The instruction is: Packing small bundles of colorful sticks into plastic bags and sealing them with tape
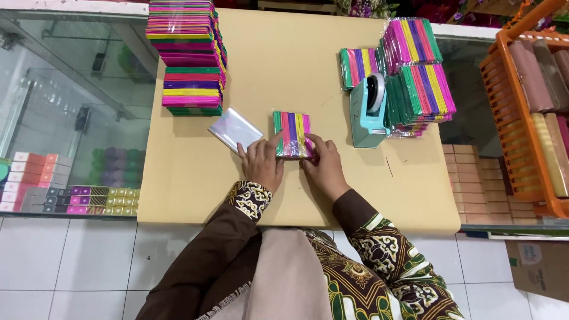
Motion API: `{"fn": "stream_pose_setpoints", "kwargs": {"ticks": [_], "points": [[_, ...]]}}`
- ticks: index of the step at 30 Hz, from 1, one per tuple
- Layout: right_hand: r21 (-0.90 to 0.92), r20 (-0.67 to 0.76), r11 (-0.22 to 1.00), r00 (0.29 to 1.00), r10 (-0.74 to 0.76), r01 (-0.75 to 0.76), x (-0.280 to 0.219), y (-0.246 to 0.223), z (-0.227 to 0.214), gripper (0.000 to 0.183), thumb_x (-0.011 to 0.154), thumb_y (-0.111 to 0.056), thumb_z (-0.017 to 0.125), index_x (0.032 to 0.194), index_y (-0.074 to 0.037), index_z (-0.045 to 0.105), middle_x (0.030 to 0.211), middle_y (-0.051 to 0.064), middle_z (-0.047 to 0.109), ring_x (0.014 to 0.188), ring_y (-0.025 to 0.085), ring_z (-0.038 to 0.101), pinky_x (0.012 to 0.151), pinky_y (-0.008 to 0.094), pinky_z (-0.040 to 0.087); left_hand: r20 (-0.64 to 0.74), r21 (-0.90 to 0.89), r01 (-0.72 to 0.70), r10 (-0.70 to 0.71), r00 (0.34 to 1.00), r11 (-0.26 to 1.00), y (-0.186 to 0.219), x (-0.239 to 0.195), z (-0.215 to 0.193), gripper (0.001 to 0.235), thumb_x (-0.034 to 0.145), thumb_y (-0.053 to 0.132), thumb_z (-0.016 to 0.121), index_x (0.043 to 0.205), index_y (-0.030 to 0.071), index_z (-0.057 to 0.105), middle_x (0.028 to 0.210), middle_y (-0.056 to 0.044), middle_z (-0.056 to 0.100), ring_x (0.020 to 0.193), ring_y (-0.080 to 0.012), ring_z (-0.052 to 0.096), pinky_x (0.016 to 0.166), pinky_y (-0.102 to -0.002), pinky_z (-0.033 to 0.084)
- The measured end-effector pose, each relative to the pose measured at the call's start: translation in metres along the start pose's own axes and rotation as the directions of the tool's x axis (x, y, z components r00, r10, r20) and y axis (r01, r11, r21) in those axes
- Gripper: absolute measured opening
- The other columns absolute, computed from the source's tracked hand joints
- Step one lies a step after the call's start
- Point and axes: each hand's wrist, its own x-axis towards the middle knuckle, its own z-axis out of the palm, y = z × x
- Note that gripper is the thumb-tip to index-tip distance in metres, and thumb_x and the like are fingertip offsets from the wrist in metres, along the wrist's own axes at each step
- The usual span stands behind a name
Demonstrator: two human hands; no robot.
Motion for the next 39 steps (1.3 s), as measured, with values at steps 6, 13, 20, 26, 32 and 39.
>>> {"fn": "stream_pose_setpoints", "kwargs": {"ticks": [6,13,20,26,32,39], "points": [[-0.165,-0.143,0.955,0.952,-0.272,0.248,0.020,0.030,-0.006,0.031,0.076,-0.004,0.067,0.102,-0.019,0.067,0.087,0.006,0.041,0.071,0.024,0.056,0.066,0.036,0.051,-0.128,-0.044,-0.102,0.095,0.987,0.994,-0.023,0.023,0.013,0.023,0.077,0.040,0.065,0.100,0.043,0.062,0.104,0.011,0.047,0.113,-0.0190,0.041,0.104,-0.062,0.018],[0.175,-0.167,0.936,0.946,-0.279,0.307,0.056,0.018,-0.037,0.013,0.082,-0.009,0.072,0.092,-0.006,0.066,0.091,0.009,0.042,0.069,0.015,0.049,0.057,0.022,0.042,0.232,-0.826,0.285,-0.169,0.958,0.486,0.009,0.045,-0.023,0.064,0.081,0.013,0.072,0.135,0.018,0.039,0.118,-0.024,0.057,0.112,-0.0407,0.055,0.091,-0.044,0.051],[0.339,-0.141,0.938,0.990,-0.023,0.070,0.049,0.015,-0.024,0.039,0.088,-0.016,0.064,0.119,-0.004,0.045,0.090,0.012,0.060,0.083,0.019,0.057,0.069,0.031,0.049,0.556,-0.795,0.598,-0.273,0.785,0.101,-0.001,0.036,0.016,0.038,0.079,0.022,0.077,0.112,0.011,0.062,0.097,-0.009,0.069,0.084,-0.0162,0.067,0.059,-0.025,0.058],[0.150,-0.070,0.984,0.993,-0.091,0.101,0.014,-0.042,-0.011,0.095,0.066,-0.022,0.081,0.139,-0.001,0.024,0.118,0.031,0.038,0.114,0.051,0.042,0.095,0.057,0.040,0.505,-0.837,0.547,-0.410,0.760,-0.017,-0.001,0.049,0.026,0.034,0.084,0.019,0.071,0.113,0.006,0.057,0.100,-0.011,0.066,0.085,-0.0191,0.064,0.066,-0.030,0.060],[-0.214,-0.123,0.977,0.992,-0.013,-0.013,0.041,-0.037,-0.011,0.097,0.056,-0.044,0.083,0.135,-0.009,0.038,0.116,0.022,0.046,0.112,0.043,0.047,0.094,0.055,0.037,0.530,-0.829,0.559,-0.303,0.792,0.014,0.015,0.070,0.017,0.030,0.085,0.019,0.068,0.111,0.009,0.056,0.100,-0.007,0.066,0.091,-0.0181,0.061,0.074,-0.033,0.057],[-0.344,-0.086,0.938,0.996,0.018,-0.047,0.063,-0.057,-0.014,0.095,0.055,-0.039,0.078,0.134,-0.005,0.037,0.117,0.023,0.049,0.109,0.045,0.052,0.091,0.053,0.044,0.515,-0.837,0.539,-0.198,0.834,0.097,0.002,0.089,0.032,0.024,0.084,0.020,0.070,0.104,0.013,0.058,0.092,-0.001,0.065,0.082,-0.0125,0.060,0.063,-0.024,0.055]]}}
